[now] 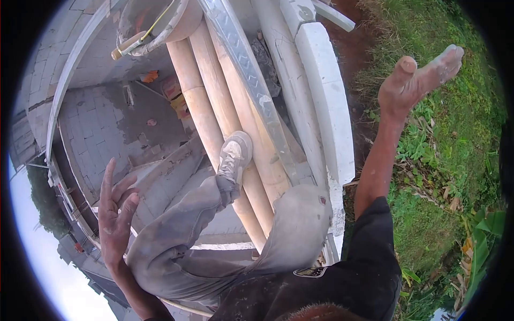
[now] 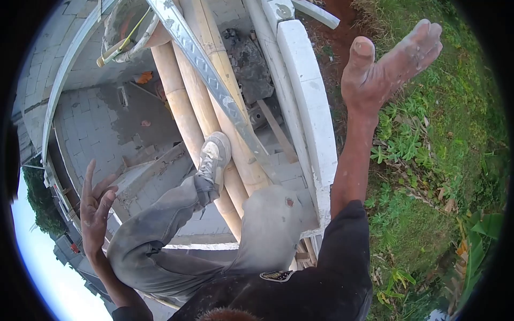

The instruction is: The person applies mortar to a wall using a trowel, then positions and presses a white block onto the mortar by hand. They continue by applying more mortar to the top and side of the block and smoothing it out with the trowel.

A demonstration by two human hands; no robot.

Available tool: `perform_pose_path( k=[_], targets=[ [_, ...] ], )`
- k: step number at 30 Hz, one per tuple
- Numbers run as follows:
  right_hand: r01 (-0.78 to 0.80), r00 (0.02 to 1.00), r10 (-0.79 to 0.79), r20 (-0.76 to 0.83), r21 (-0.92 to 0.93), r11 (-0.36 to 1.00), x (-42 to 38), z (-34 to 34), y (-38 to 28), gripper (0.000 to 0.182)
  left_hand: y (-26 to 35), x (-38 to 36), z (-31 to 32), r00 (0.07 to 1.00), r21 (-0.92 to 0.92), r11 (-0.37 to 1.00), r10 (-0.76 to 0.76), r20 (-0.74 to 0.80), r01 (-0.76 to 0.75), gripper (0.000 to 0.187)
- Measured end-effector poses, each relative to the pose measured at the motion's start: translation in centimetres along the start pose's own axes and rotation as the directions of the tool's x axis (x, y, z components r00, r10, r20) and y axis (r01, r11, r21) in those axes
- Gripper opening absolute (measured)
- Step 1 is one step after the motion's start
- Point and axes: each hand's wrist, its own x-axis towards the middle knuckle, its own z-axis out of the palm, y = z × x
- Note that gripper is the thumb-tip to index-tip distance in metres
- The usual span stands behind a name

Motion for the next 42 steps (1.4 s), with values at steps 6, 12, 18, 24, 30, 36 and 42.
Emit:
perform_pose_path(
  k=[6,12,18,24,30,36,42],
  targets=[
    [-0.08,0.984,0.087,0.156,-0.051,0.996,-0.1,9.2,-1.0,0.093,-1.5,0.8,-0.7,0.997,-0.025,0.997,-0.074,-0.038,0.073,0.088],
    [-0.095,0.755,0.286,0.589,-0.334,0.938,-18.4,21.2,4.3,0.08,-1.7,2.5,-1.4,0.984,-0.036,0.985,-0.172,-0.048,0.17,0.085],
    [-0.104,0.657,0.354,0.666,-0.385,0.917,-16.9,20.0,4.6,0.083,-0.5,2.3,-1.3,0.991,-0.081,0.989,-0.124,-0.051,0.12,0.086],
    [-0.034,0.923,0.081,0.375,-0.13,0.991,-6.5,15.3,3.9,0.084,-1.6,2.4,-1.2,0.992,-0.062,0.99,-0.127,0.014,0.128,0.086],
    [-0.248,0.693,0.419,0.587,-0.351,0.903,-16.2,22.4,5.9,0.083,-0.9,3.1,-1.6,0.984,-0.105,0.979,-0.173,0.036,0.176,0.084],
    [-0.215,0.568,0.468,0.677,-0.427,0.878,-15.3,22.1,6.0,0.082,0.2,3.1,-1.8,0.984,-0.127,0.976,-0.175,0.006,0.175,0.093],
    [-0.271,0.865,0.296,0.405,-0.119,0.955,-8.3,14.3,4.1,0.09,-0.3,2.6,-1.0,0.994,-0.117,0.988,-0.096,0.045,0.101,0.093]
  ],
)
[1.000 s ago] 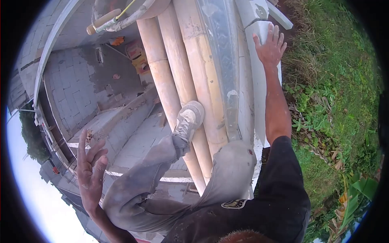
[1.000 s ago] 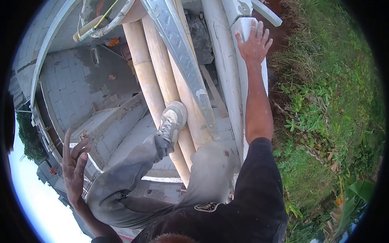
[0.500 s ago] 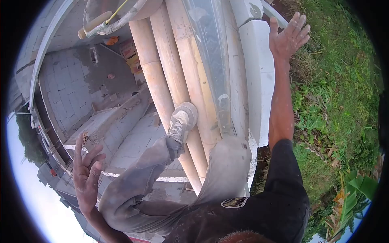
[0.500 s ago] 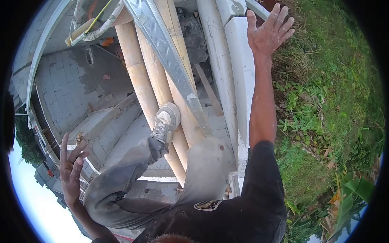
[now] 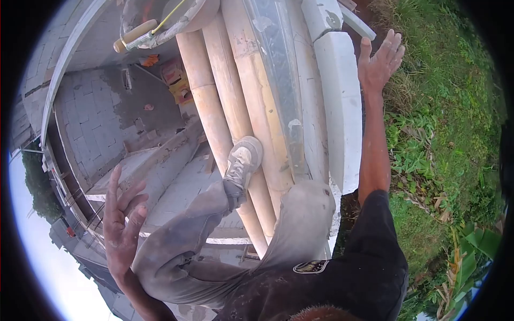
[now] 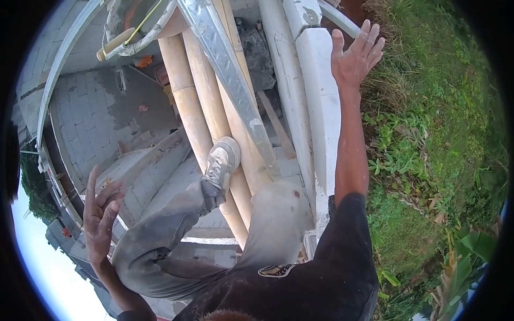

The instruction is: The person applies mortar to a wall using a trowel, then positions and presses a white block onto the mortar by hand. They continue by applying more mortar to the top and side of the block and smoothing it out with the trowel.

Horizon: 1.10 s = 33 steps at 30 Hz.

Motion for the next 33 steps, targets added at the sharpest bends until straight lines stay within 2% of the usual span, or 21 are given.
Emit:
perform_pose_path(
  k=[1,2,4,5,6,7,8,10,12,13,14,16,17,19,21,23,24,26,27,30,33],
  targets=[
    [0.054,0.997,-0.054,-0.058,-0.008,0.999,0.1,-2.4,-1.0,0.09,0.0,0.0,0.1,0.999,-0.005,1.0,-0.028,-0.038,0.028,0.093],
    [0.051,0.998,-0.052,-0.041,-0.022,0.998,0.1,-3.6,-1.5,0.09,-0.5,0.0,0.1,0.999,-0.006,0.999,-0.04,-0.019,0.039,0.093],
    [0.037,0.993,-0.043,-0.113,-0.059,0.998,0.3,-3.7,-2.3,0.09,-1.2,0.3,-0.4,0.998,-0.04,0.998,-0.041,-0.049,0.039,0.094],
    [0.021,0.997,-0.032,-0.075,-0.135,0.991,-0.6,-0.4,-1.1,0.091,-1.1,0.4,-0.4,0.998,-0.053,0.998,-0.038,-0.041,0.036,0.094],
    [0.007,0.998,0.006,0.058,-0.222,0.975,-4.4,6.5,2.1,0.084,-0.8,0.4,-0.3,0.998,-0.043,0.998,-0.038,-0.043,0.037,0.094],
    [-0.008,0.983,0.069,0.168,-0.338,0.941,-6.7,9.4,2.2,0.083,-0.3,0.1,-0.4,0.998,-0.023,0.998,-0.065,-0.023,0.065,0.093],
    [-0.015,0.984,0.066,0.166,-0.288,0.957,-5.2,11.1,1.7,0.085,0.0,0.2,-0.3,0.997,-0.009,0.998,-0.068,-0.033,0.067,0.092],
    [-0.015,0.966,0.091,0.24,-0.299,0.954,-9.1,7.1,2.5,0.087,0.4,-1.2,-1.0,0.998,-0.022,0.998,-0.067,-0.015,0.067,0.092],
    [-0.067,0.921,0.194,0.337,-0.354,0.933,-5.4,8.6,2.0,0.091,0.1,-0.2,-0.3,0.999,-0.034,0.999,0.0,-0.052,-0.002,0.09],
    [-0.107,0.898,0.228,0.377,-0.315,0.943,-5.1,8.4,1.7,0.091,-0.3,-0.4,-0.2,0.996,-0.023,0.999,0.046,-0.07,-0.048,0.088],
    [-0.116,0.876,0.245,0.416,-0.31,0.944,-7.2,7.5,1.5,0.091,-0.1,-1.9,-0.7,0.998,0.005,1.0,0.01,-0.059,-0.01,0.088],
    [-0.219,0.917,0.189,0.353,0.046,0.975,-6.4,5.8,2.3,0.093,0.4,-1.7,0.3,0.993,0.081,0.992,0.099,-0.063,-0.094,0.087],
    [-0.232,0.929,0.197,0.312,0.079,0.969,-7.6,4.0,2.9,0.095,0.4,-2.0,0.4,0.995,0.109,0.99,0.097,-0.03,-0.093,0.086],
    [-0.163,0.933,0.159,0.322,-0.015,0.987,-12.1,-0.3,4.4,0.096,0.5,-2.4,0.7,0.994,0.095,0.989,0.113,-0.004,-0.112,0.085],
    [-0.097,0.872,0.157,0.464,-0.151,0.984,-17.8,-4.6,5.3,0.097,0.7,-2.6,0.7,0.991,0.097,0.986,0.134,0.012,-0.134,0.084],
    [-0.066,0.827,0.162,0.538,-0.195,0.979,-22.1,-8.5,4.3,0.088,0.9,-2.6,0.8,0.995,0.097,0.99,0.101,0.015,-0.102,0.083],
    [-0.085,0.835,0.181,0.52,-0.202,0.976,-23.3,-9.4,4.2,0.088,1.0,-2.6,1.1,0.992,0.106,0.986,0.124,0.024,-0.126,0.083],
    [-0.042,0.812,0.18,0.555,-0.252,0.967,-25.2,-10.4,4.3,0.076,1.5,-2.6,1.5,0.99,0.076,0.988,0.134,0.054,-0.138,0.081],
    [-0.056,0.839,0.155,0.522,-0.201,0.978,-25.4,-10.0,4.8,0.071,1.5,-2.4,1.7,0.985,0.055,0.986,0.151,0.079,-0.156,0.081],
    [-0.142,0.808,0.204,0.553,-0.154,0.978,-25.5,-9.7,5.5,0.074,1.5,-1.6,1.9,0.971,0.042,0.98,0.189,0.146,-0.197,0.079],
    [-0.094,0.824,0.212,0.525,-0.241,0.966,-25.5,-9.7,4.4,0.073,2.8,-1.7,2.4,0.969,0.066,0.976,0.194,0.152,-0.206,0.076]
  ],
)
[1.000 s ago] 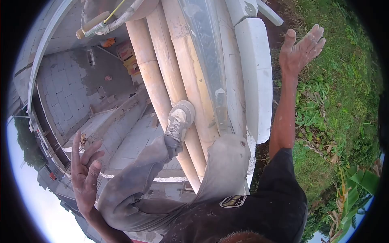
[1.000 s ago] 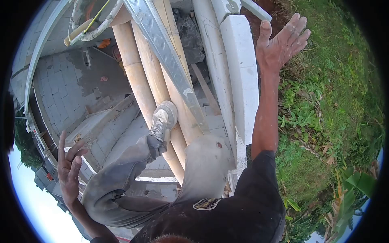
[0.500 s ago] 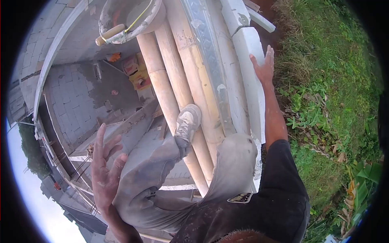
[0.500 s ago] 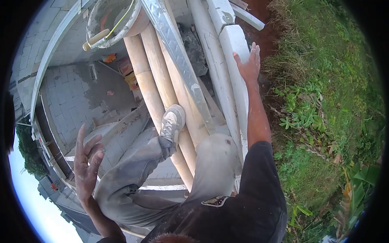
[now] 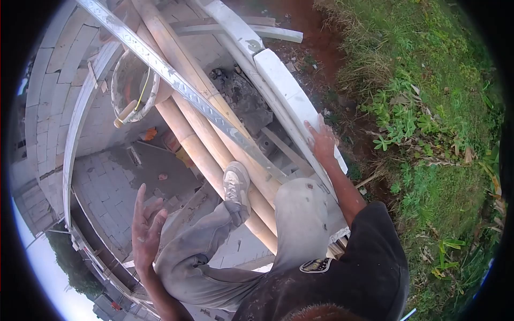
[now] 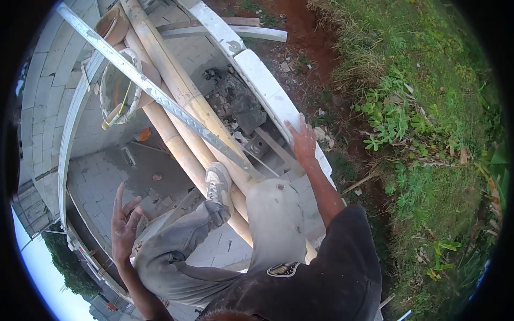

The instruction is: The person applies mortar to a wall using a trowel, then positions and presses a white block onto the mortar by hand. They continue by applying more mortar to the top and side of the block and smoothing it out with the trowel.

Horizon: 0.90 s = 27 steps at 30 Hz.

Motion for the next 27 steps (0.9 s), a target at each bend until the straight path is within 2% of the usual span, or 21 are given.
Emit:
perform_pose_path(
  k=[4,6,16,18,21,24,27],
  targets=[
    [-0.016,1.0,0.016,-0.014,-0.027,0.999,0.2,1.4,0.1,0.07,0.4,0.5,0.0,1.0,-0.038,0.999,-0.002,0.015,0.003,0.075],
    [-0.026,0.999,0.025,-0.021,-0.044,0.999,0.0,1.7,0.3,0.069,1.1,0.8,0.5,1.0,0.03,0.999,0.018,0.025,-0.019,0.074],
    [-0.042,0.999,0.042,-0.005,-0.1,0.994,-0.2,2.3,-0.1,0.069,2.2,0.6,1.7,0.997,0.034,0.998,0.044,0.059,-0.046,0.075],
    [-0.046,0.999,0.044,-0.019,-0.108,0.993,-0.2,2.3,-0.1,0.069,2.2,0.6,2.0,0.997,0.087,0.994,0.067,0.049,-0.071,0.075],
    [-0.034,0.999,0.034,-0.007,-0.078,0.996,-0.1,1.9,0.1,0.07,3.4,0.3,2.6,0.994,0.124,0.987,0.092,0.053,-0.098,0.075],
    [-0.052,0.997,0.053,0.059,-0.025,0.998,-0.3,0.9,0.2,0.074,4.2,0.1,3.2,0.995,0.194,0.976,0.097,0.033,-0.102,0.074],
    [-0.014,0.992,0.004,0.129,0.073,0.997,-1.2,-0.7,0.9,0.078,4.4,0.2,3.4,0.993,0.203,0.973,0.102,0.051,-0.111,0.075]
  ],
)
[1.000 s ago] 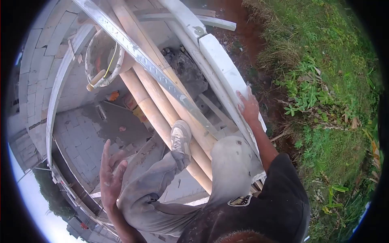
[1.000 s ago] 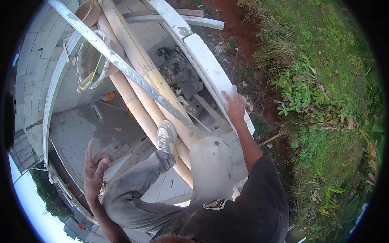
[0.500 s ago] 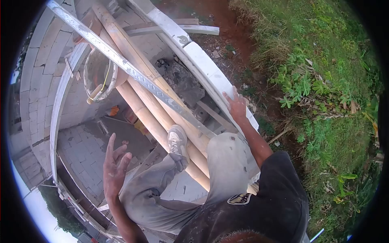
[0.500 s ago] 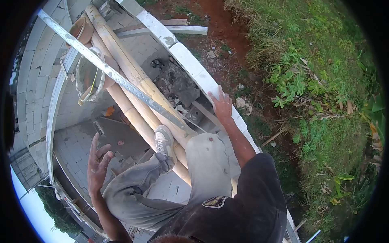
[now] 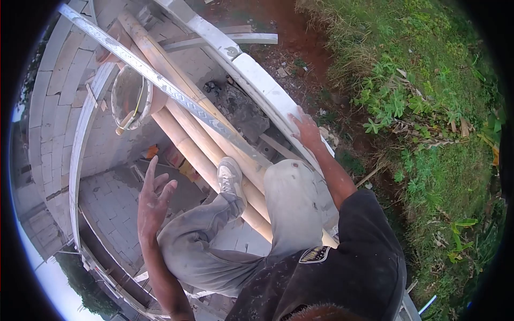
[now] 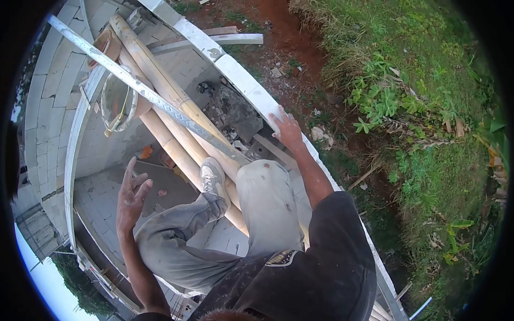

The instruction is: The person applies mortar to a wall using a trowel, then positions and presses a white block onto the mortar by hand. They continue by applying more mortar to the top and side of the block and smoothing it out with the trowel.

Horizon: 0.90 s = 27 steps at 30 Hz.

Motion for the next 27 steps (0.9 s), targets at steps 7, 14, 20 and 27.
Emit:
perform_pose_path(
  k=[7,14,20,27],
  targets=[
    [-0.176,0.983,0.172,0.061,0.069,0.982,-8.1,0.5,3.6,0.078,1.3,1.4,1.0,0.996,0.063,0.996,0.065,0.068,-0.069,0.072],
    [-0.171,0.985,0.166,0.056,0.106,0.98,-9.2,1.1,4.4,0.071,1.7,2.0,1.6,0.99,0.103,0.988,0.103,0.092,-0.113,0.073],
    [-0.208,0.978,0.207,0.013,0.097,0.973,-9.3,2.4,4.2,0.07,1.1,2.8,1.6,0.986,0.15,0.981,0.108,0.125,-0.126,0.075],
    [-0.208,0.977,0.211,-0.008,0.127,0.97,-9.6,2.0,3.6,0.064,1.6,3.8,2.3,0.977,0.146,0.972,0.168,0.129,-0.187,0.073]
  ],
)
